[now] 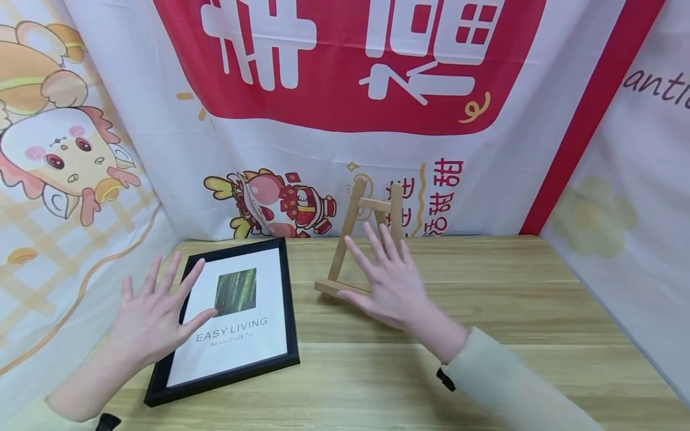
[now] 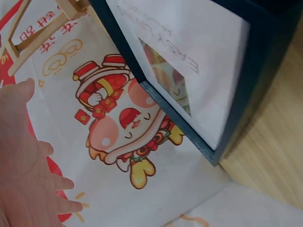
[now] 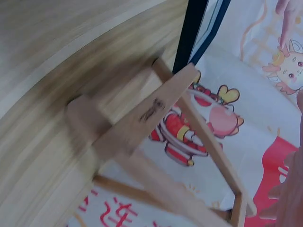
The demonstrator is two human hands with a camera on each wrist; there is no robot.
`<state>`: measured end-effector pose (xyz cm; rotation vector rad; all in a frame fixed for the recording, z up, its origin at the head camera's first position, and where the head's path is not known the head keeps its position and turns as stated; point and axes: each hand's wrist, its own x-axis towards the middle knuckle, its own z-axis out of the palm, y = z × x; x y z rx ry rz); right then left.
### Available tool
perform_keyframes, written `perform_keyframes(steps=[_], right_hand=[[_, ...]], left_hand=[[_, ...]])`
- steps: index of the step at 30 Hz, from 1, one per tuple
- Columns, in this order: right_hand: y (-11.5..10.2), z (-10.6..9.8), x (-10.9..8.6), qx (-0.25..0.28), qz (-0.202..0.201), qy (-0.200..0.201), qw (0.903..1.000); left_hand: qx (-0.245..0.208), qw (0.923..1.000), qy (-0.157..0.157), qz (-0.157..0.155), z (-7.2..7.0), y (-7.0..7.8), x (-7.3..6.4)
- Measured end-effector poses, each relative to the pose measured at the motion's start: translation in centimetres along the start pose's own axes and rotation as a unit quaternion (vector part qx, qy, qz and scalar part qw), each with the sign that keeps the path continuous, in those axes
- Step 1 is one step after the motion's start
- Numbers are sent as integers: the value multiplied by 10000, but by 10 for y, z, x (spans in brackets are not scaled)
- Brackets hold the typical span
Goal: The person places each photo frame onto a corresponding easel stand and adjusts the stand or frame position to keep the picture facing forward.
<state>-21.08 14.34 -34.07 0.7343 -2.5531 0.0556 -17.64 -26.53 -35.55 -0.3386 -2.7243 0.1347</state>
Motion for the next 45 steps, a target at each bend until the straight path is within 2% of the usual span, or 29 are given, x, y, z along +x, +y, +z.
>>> perform_keyframes(steps=[7, 14, 18, 22, 27, 32, 40, 45], right_hand=[[-25, 21, 22, 374, -63, -320, 9988], [-46, 46, 43, 463, -261, -584, 9969], [-57, 62, 54, 533, -224, -825, 9949], [-69, 76, 67, 620, -179, -1148, 9913], [-80, 90, 82, 951, -319, -1567, 9825], [-83, 100, 100, 1114, -423, -2005, 9724], [-79, 116, 116, 1469, -190, -2673, 9521], [-74, 125, 118, 1673, 129, -2983, 9396]], left_hand=[[97, 9998, -124, -138, 9, -16, -5], [-116, 9994, -251, -206, 20, -34, -6], [-290, 9988, -359, -168, 29, -50, -8], [-482, 9968, -603, -221, 37, -70, -13], [-780, 9913, -1005, -343, 46, -87, -18], [-1282, 9812, -1361, -475, 53, -93, -19], [-1779, 9710, -1516, -507, 74, -99, -21], [-1701, 9715, -1593, -436, 84, -99, -22]])
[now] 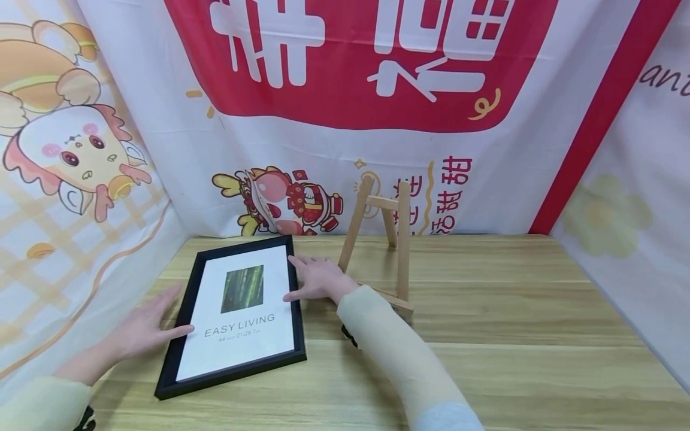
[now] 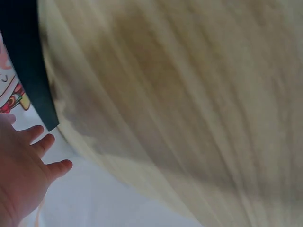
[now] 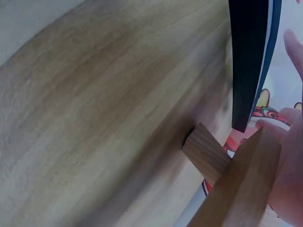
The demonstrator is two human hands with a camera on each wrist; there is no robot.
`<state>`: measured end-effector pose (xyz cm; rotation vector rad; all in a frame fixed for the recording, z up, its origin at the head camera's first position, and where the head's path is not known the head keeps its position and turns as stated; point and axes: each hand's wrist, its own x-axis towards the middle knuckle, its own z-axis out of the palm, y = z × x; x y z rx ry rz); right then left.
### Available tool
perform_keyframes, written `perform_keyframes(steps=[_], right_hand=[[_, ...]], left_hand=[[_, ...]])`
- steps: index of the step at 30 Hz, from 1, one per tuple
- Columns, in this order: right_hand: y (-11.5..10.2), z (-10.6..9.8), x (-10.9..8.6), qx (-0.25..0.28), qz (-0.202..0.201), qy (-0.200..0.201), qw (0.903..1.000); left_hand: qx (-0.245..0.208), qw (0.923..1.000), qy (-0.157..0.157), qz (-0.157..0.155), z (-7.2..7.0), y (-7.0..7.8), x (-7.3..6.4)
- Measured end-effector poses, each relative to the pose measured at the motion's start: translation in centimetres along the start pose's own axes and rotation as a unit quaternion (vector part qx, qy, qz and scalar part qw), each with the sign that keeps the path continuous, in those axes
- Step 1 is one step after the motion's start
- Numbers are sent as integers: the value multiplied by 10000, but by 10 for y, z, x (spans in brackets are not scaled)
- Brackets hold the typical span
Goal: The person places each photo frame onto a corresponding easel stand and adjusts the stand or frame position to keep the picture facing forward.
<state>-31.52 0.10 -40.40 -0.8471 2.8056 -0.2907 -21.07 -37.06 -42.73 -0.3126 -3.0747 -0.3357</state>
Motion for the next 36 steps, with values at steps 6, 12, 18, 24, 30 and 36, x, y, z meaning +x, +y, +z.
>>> perform_keyframes(steps=[6, 12, 18, 24, 30, 36], right_hand=[[3, 7, 4, -10, 160, -169, 9997], [1, 8, 5, -48, 264, -286, 9992], [0, 6, 5, 36, 409, -421, 9983], [0, 5, 7, 99, 438, -493, 9978], [0, 5, 8, 177, 478, -605, 9969], [1, 5, 10, 245, 470, -685, 9962]], left_hand=[[-193, 9995, -250, -77, 8, -1, 0], [-514, 9977, -380, -244, 10, -1, -1], [-737, 9959, -383, -359, 13, -2, 0], [-777, 9961, -314, -289, 16, -5, 0], [-960, 9939, -383, -386, 18, -6, 0], [-1344, 9877, -526, -607, 18, -5, 1]])
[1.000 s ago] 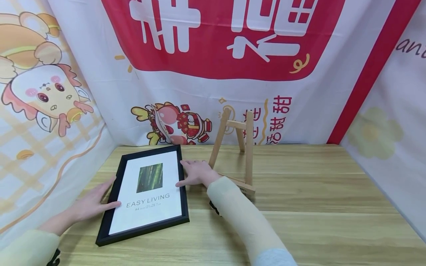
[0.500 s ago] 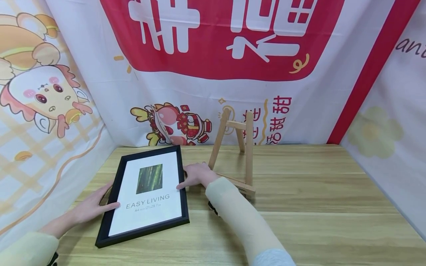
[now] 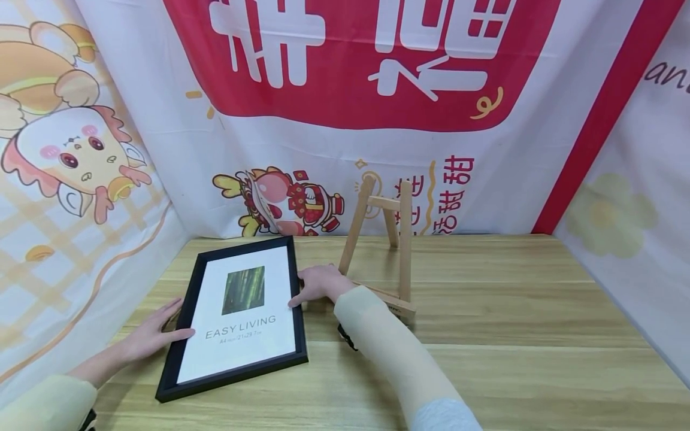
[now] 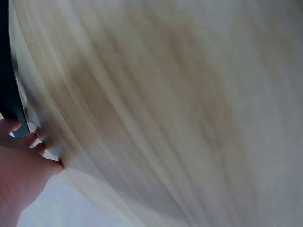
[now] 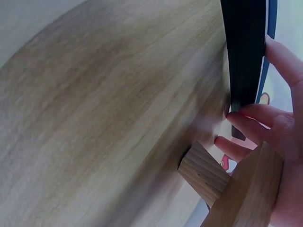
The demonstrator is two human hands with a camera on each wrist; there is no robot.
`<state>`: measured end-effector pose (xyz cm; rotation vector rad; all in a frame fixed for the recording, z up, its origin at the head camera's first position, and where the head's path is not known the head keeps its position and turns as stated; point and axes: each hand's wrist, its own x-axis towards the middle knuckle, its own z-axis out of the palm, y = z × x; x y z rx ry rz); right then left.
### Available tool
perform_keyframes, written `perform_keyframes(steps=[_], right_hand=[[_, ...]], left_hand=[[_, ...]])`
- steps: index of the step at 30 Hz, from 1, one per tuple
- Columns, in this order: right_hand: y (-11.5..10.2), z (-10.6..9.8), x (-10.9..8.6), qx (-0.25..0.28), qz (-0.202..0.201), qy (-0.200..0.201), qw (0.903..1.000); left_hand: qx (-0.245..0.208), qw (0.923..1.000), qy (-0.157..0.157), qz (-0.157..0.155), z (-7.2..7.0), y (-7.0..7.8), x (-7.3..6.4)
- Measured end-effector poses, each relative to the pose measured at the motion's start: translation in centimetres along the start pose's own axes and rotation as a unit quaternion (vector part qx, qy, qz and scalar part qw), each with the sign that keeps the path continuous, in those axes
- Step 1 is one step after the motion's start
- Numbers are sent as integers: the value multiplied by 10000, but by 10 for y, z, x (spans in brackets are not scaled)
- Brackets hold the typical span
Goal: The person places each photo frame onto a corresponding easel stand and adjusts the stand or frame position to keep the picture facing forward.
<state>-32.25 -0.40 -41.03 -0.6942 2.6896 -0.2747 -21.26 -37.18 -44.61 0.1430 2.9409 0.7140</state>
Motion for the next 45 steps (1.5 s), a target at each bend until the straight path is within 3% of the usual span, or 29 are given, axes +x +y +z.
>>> perform_keyframes(steps=[11, 21, 29, 34, 38, 41, 45], right_hand=[[1, 1, 1, 59, -15, -32, 10000], [3, 0, 2, 347, -112, 84, 9993], [4, -2, 1, 746, -367, 158, 9964], [7, -3, 2, 947, -614, 441, 9926], [8, -5, -1, 1474, -608, 705, 9847], [9, -6, -4, 2079, -766, 817, 9717], [10, -7, -5, 2639, -909, 839, 9566]], left_hand=[[-500, 9987, -36, -8, 2, 1, 1], [-1674, 9858, 76, -140, -7, 10, -2], [-2829, 9589, 212, -103, -13, 15, -3], [-3260, 9443, 441, -25, -17, 25, -8], [-3305, 9413, 652, 203, -22, 32, -11], [-3241, 9420, 784, 386, -26, 37, -11], [-3394, 9345, 909, 564, -30, 40, -9]])
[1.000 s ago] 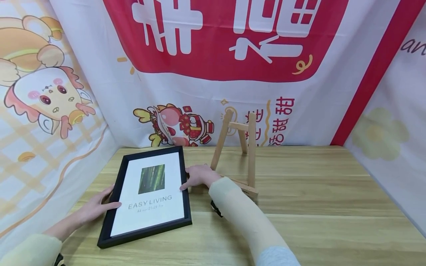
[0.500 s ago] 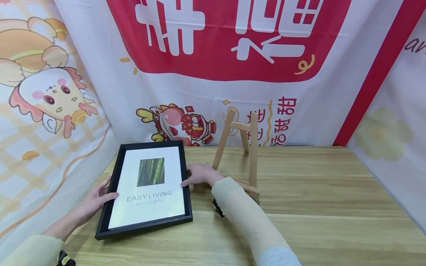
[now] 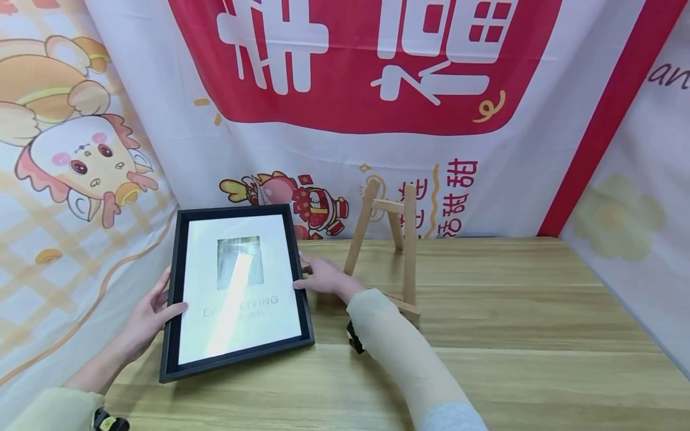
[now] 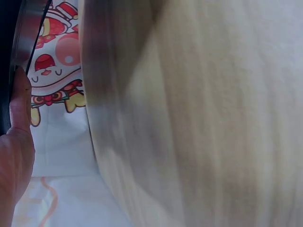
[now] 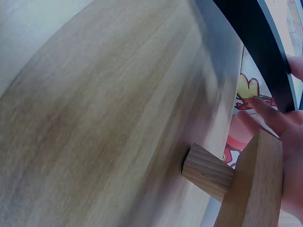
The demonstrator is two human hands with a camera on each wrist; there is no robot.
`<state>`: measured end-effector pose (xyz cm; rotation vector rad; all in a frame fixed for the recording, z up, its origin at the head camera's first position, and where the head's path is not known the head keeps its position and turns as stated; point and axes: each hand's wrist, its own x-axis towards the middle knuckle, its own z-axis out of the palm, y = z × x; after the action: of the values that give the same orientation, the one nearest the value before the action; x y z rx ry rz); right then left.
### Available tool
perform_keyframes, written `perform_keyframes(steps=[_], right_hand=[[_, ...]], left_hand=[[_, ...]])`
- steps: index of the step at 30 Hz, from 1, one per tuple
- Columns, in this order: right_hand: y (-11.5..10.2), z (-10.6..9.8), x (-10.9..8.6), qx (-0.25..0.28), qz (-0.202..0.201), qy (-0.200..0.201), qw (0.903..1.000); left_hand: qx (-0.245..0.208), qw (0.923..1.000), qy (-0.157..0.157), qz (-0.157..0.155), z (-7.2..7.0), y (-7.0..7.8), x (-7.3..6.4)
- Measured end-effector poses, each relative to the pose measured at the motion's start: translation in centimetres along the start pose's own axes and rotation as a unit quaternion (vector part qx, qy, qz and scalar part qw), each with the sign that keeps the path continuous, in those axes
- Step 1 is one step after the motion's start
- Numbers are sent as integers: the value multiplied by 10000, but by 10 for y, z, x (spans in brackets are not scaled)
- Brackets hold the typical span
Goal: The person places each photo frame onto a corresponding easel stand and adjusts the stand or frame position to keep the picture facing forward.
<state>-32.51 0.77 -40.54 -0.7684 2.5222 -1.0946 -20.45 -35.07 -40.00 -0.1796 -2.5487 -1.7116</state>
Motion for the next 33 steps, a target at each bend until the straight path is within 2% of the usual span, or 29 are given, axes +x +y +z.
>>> perform_keyframes(steps=[7, 13, 15, 21, 28, 33], right_hand=[[-6, -6, -2, 637, -89, 4, 9979], [-15, -18, -11, 1604, -278, -40, 9867], [-15, -21, -15, 1786, -326, -36, 9834], [-14, -28, -29, 1892, -487, 176, 9806], [-16, -44, -50, 1938, -1156, 533, 9728], [-18, -59, -71, 1805, -1500, 807, 9687]], left_hand=[[-227, 9991, 81, 347, -2, 5, -3], [-863, 9948, 153, 528, 1, 9, -2], [-674, 9957, 205, 606, 4, 13, -1], [383, 9959, 321, 761, 11, 26, -1], [515, 9920, 351, 1101, 19, 47, 3], [535, 9916, 218, 1158, 27, 64, 9]])
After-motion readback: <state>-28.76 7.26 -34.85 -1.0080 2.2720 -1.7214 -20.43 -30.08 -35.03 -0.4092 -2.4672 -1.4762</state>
